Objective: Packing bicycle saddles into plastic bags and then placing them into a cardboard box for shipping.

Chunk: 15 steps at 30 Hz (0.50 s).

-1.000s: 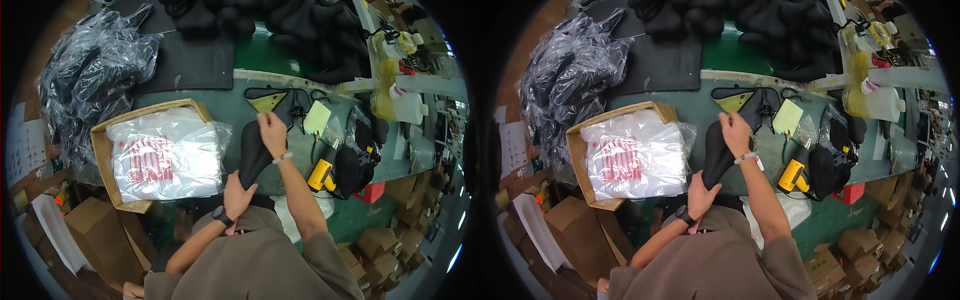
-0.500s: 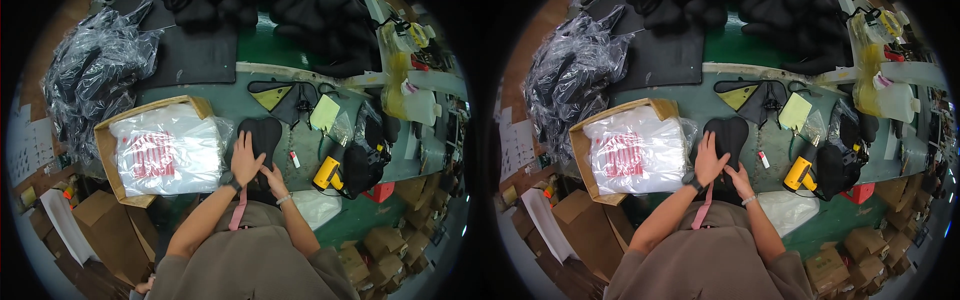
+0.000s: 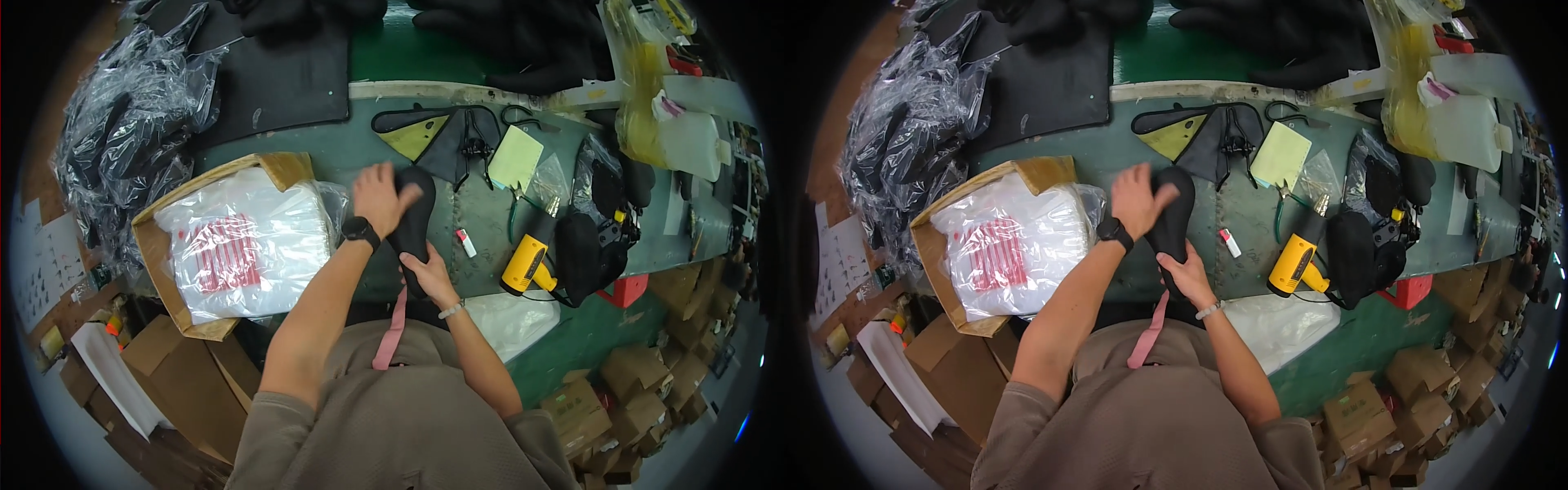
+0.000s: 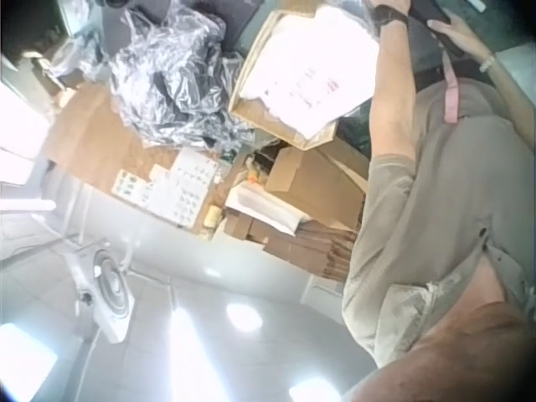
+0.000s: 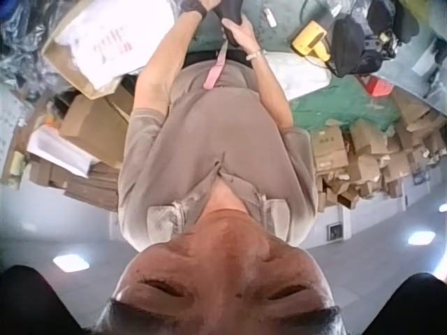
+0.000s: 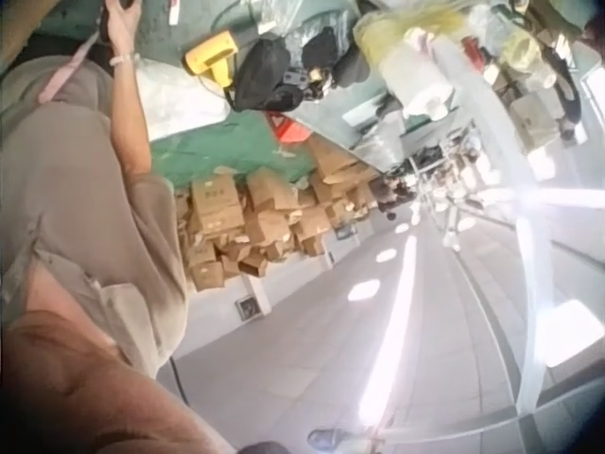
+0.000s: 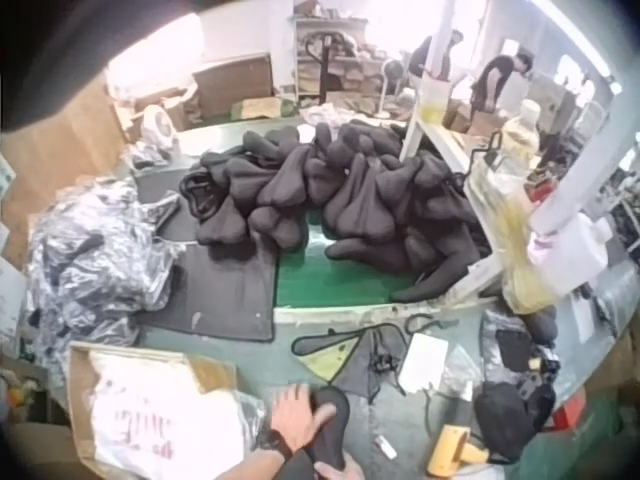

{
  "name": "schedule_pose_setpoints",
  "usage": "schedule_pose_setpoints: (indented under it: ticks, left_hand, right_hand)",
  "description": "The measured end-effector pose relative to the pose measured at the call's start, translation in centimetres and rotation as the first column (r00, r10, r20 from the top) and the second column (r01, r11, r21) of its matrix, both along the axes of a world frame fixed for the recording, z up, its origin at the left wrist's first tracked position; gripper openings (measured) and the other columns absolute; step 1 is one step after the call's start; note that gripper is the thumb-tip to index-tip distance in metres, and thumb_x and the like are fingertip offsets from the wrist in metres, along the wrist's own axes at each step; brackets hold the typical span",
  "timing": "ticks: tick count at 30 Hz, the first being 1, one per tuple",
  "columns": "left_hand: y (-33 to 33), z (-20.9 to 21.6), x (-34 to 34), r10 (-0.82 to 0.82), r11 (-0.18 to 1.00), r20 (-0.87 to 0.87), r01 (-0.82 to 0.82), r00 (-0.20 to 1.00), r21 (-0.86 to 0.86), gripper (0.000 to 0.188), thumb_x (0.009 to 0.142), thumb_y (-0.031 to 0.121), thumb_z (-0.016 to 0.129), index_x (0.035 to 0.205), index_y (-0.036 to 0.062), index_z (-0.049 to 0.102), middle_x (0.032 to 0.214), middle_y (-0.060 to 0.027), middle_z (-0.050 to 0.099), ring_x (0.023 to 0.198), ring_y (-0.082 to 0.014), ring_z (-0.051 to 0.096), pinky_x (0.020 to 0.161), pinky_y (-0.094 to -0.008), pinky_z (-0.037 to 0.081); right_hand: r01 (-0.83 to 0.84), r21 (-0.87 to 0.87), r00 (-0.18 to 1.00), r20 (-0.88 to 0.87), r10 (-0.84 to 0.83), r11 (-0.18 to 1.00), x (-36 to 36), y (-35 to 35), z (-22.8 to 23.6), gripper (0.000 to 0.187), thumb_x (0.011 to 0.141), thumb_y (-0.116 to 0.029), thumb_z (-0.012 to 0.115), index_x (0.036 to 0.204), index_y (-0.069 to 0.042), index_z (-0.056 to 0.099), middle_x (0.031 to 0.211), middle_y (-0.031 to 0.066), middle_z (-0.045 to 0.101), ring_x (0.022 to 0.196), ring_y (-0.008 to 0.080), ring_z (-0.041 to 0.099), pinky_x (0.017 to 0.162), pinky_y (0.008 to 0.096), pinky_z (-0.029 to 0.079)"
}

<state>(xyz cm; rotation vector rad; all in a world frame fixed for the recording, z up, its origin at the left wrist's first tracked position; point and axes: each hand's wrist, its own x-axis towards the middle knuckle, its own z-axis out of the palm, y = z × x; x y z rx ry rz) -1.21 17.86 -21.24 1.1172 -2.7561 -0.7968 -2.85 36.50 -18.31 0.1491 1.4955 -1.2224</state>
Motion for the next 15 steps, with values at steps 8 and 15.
schedule_pose_setpoints:
  ticks: [8, 15]
  left_hand:
    - [1.3, 0.1, -0.8, 0.002, 1.000, 0.102, -0.001, 0.995, -0.005, 0.080, 0.075, 0.064, 0.068, 0.126, 0.0027, 0.057, 0.116, -0.0152, 0.063, 0.111, -0.0336, 0.055, 0.103, -0.0496, 0.034]
    - [-0.4, 4.2, 2.8, 0.204, 0.973, -0.187, -0.179, 0.961, 0.143, 0.023, 0.091, 0.027, 0.061, 0.088, 0.0037, 0.065, 0.089, -0.0159, 0.067, 0.088, -0.0373, 0.063, 0.078, -0.0444, 0.051]
  right_hand:
    - [-0.100, 0.048, 0.966, -0.233, 0.109, 0.994, -0.4, -0.2, 1.4, 0.059, 0.085, -0.021, 0.074, 0.131, 0.004, 0.048, 0.083, 0.0094, 0.067, 0.058, 0.0150, 0.062, 0.053, 0.0301, 0.052]
    - [-0.082, 0.008, 0.996, -0.030, 0.083, 0.997, -0.2, 0.9, 0.3, 0.061, 0.086, -0.017, 0.074, 0.135, 0.006, 0.046, 0.100, 0.0096, 0.067, 0.075, 0.0134, 0.064, 0.061, 0.0290, 0.054]
